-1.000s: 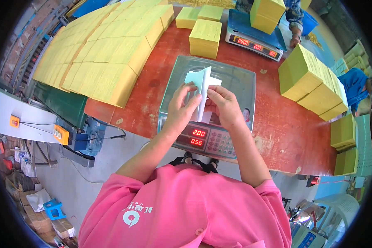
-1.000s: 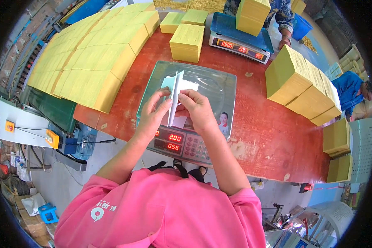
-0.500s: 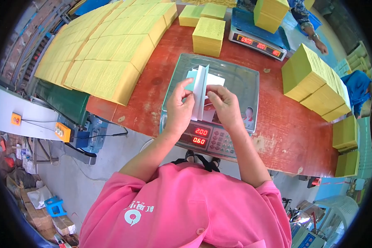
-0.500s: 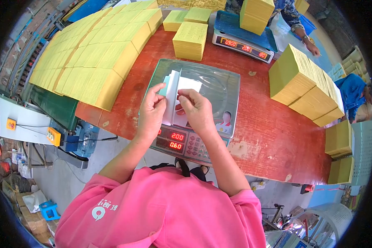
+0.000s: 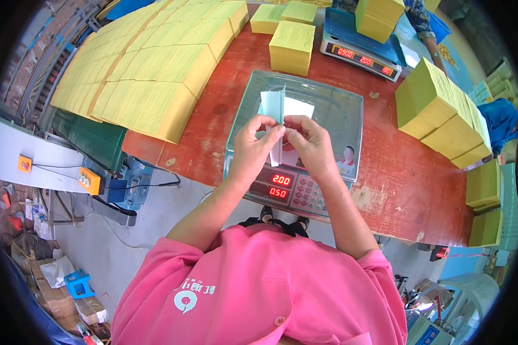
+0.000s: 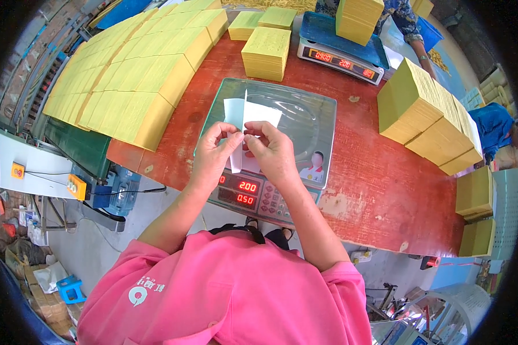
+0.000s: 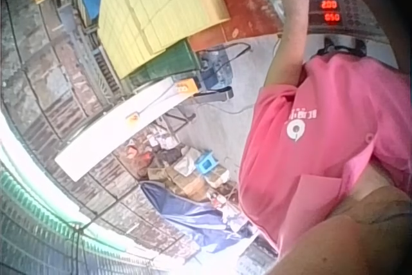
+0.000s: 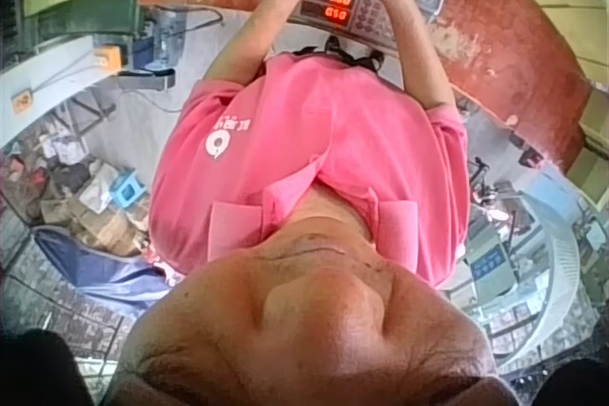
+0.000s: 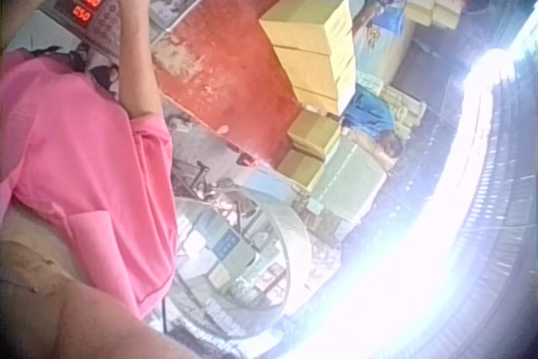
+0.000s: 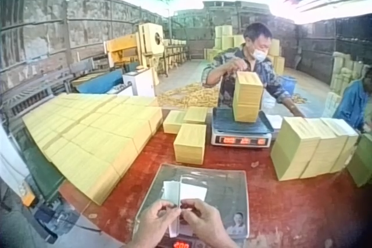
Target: Weighing stacks of yellow paper, applying a top sheet, binding with rubber bands, and stacking the finished bundles.
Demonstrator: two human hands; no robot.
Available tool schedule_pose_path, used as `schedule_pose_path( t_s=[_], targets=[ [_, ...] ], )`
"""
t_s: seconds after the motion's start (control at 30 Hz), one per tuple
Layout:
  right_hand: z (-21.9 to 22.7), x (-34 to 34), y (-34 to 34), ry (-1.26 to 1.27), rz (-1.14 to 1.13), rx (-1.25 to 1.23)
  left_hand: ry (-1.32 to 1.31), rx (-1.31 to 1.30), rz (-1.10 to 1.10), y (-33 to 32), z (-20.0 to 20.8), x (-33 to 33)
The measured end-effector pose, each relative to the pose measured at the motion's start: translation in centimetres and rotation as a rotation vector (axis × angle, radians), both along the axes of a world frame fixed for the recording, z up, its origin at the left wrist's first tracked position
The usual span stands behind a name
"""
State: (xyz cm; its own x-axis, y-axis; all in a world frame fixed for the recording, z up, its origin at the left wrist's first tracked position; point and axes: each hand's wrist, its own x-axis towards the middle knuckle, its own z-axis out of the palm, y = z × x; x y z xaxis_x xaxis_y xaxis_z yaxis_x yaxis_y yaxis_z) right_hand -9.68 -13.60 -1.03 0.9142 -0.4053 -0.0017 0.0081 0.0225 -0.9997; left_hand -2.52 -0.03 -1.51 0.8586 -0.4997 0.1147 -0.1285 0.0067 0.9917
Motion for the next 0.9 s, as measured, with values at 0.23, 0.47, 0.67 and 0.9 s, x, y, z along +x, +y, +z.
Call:
schedule_pose_path(
  t_s=[0.23, 0.47, 0.67, 0.9],
  targets=[
    [-0.1, -0.2, 0.1, 0.004, -0.001, 0.032, -0.001, -0.03, -0.001, 0.0, -0.7, 0.2],
    [0.4, -0.2, 0.0, 0.001, -0.01, 0.093, 0.006, -0.012, -0.009, 0.2, -0.2, 0.0],
    [0.9, 0.0, -0.2, 0.028, 0.002, 0.055, 0.024, 0.014, -0.039, 0.4, 0.6, -0.3],
    [0.1, 0.1, -0.3, -0.013, -0.006, 0.141, -0.022, -0.049, 0.002, 0.2, -0.7, 0.1]
  ],
)
